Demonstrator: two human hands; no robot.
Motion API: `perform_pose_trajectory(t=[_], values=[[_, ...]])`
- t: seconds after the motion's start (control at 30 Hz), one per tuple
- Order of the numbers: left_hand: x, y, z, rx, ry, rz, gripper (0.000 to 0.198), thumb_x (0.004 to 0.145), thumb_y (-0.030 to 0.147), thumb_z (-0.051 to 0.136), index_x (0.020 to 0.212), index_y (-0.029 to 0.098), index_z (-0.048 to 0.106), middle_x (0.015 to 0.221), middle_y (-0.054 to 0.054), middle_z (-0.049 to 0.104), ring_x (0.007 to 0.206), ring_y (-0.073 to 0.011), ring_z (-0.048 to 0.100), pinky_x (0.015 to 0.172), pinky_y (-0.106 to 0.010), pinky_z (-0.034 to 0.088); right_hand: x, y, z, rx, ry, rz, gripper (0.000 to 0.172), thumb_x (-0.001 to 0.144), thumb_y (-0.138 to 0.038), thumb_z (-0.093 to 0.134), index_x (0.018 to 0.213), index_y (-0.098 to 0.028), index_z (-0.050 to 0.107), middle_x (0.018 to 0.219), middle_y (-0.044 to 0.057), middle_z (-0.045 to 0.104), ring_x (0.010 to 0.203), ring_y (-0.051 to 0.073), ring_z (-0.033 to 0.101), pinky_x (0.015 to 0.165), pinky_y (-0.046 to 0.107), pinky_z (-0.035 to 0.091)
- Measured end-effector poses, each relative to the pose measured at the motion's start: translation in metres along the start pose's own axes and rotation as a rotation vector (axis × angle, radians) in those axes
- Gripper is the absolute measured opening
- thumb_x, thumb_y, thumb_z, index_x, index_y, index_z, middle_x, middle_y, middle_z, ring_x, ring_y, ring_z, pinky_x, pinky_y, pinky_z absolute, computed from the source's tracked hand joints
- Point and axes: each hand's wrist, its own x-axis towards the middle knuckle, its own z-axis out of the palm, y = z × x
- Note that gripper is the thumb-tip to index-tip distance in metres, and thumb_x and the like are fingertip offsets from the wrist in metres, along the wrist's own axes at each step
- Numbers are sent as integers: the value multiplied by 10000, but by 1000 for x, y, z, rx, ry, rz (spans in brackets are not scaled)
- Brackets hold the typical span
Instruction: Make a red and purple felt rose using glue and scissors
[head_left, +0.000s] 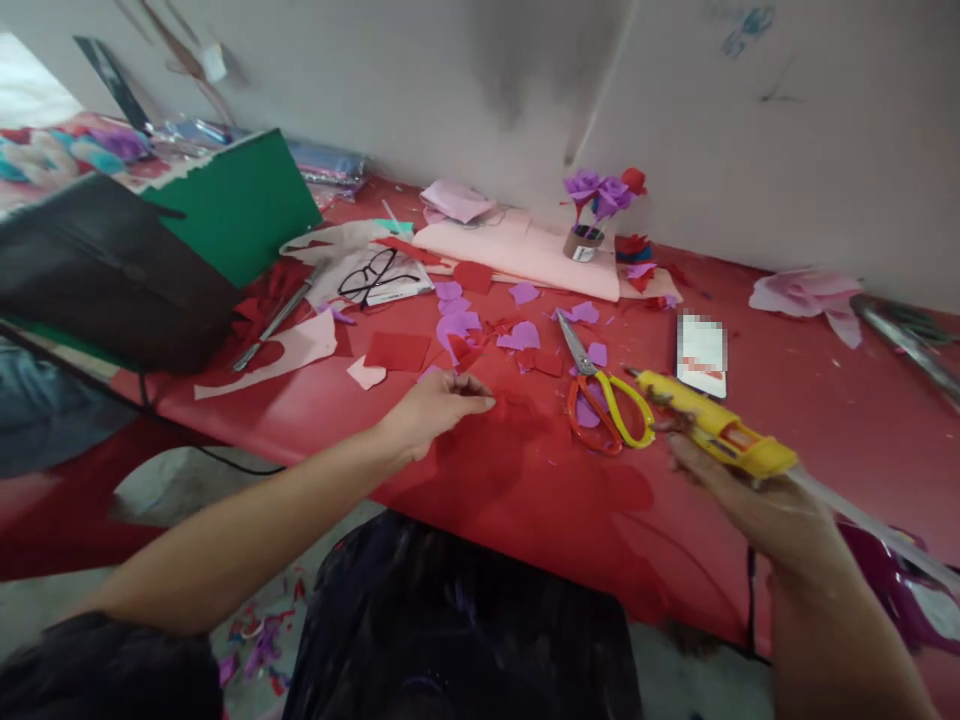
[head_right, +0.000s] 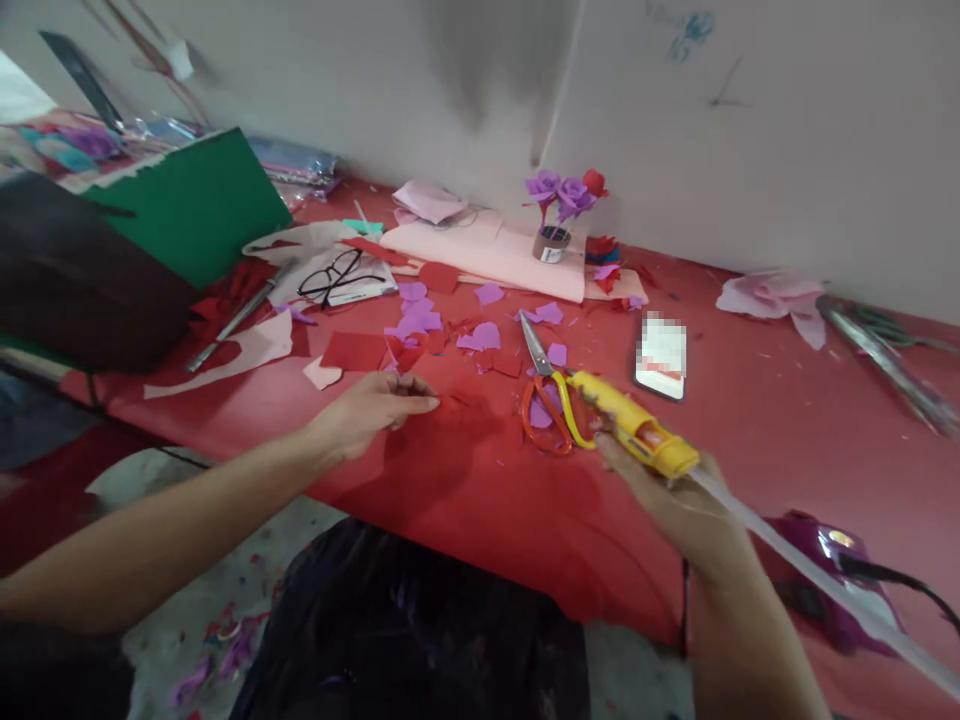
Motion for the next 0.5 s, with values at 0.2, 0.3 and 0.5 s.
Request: perform_pose_trajectory(t=[0.2,0.3,0.5], values=[[9,2,-9,-16,67,-32,211,599,318,763,661,162,636,559,24,581,437,-61,322,471,-243,192,1,-18,28,283,-301,96,263,735,-489,646,788,-232,660,550,6,561,469,155,473,449,305,415],[9,5,-7,-94,40,-60,261,571,340,785,669,152,632,623,-11,646,419,-45,287,456,-243,161,1,-15,33,371,-353,155,289,713,-413,697,934,-233,652,667,4,584,546,145,462,498,284,403],[4,12,-12,-111,65,-3,259,566,338,820,657,154,661,451,72,402,440,-60,269,472,-240,172,3,-7,19,779,-529,172,468,597,-210,563,1060,-221,631,746,14,572,636,147,462,592,280,402]])
